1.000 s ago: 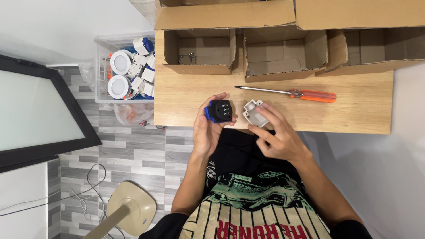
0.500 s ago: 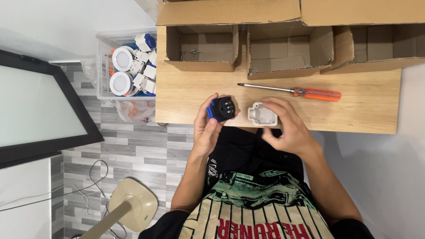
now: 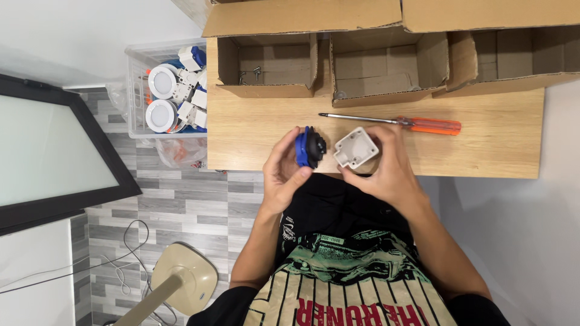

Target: The person assembles small electrical components on a wooden table. They use a screwdriver to tighten screws on a blue plastic part, then attach a white plastic housing to it. The person repeats this process with another blue part, securing it with screws.

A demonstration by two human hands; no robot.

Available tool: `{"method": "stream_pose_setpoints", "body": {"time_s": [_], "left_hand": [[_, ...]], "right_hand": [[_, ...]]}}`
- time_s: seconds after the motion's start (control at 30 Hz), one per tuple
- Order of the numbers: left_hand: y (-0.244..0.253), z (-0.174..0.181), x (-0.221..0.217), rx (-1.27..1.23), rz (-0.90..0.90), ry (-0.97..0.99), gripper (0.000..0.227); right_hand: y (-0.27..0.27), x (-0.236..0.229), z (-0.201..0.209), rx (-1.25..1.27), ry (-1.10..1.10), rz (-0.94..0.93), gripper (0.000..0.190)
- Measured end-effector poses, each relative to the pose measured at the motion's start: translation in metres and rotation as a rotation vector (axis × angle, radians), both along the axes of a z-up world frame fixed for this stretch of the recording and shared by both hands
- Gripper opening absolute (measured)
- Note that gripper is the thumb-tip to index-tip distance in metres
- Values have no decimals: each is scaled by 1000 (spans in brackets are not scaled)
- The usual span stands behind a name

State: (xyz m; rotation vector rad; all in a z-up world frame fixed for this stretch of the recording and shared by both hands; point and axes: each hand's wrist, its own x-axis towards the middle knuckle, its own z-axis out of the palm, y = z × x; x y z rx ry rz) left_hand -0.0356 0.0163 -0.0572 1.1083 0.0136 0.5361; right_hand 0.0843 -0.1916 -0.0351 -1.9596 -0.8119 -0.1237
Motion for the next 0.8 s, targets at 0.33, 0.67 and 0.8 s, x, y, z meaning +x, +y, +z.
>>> {"method": "stream_pose_setpoints", "body": {"time_s": [0.33, 0.67, 0.8], "left_hand": [[-4, 62, 28, 366, -42, -13, 81], [-6, 89, 53, 798, -129, 12, 60], [-8, 88, 52, 821, -136, 21, 58]], "right_hand": [[-10, 18, -3, 47, 187, 301, 101], [-12, 19, -1, 23, 220, 222, 105], [-12, 20, -2, 35, 214, 236, 100]]}}
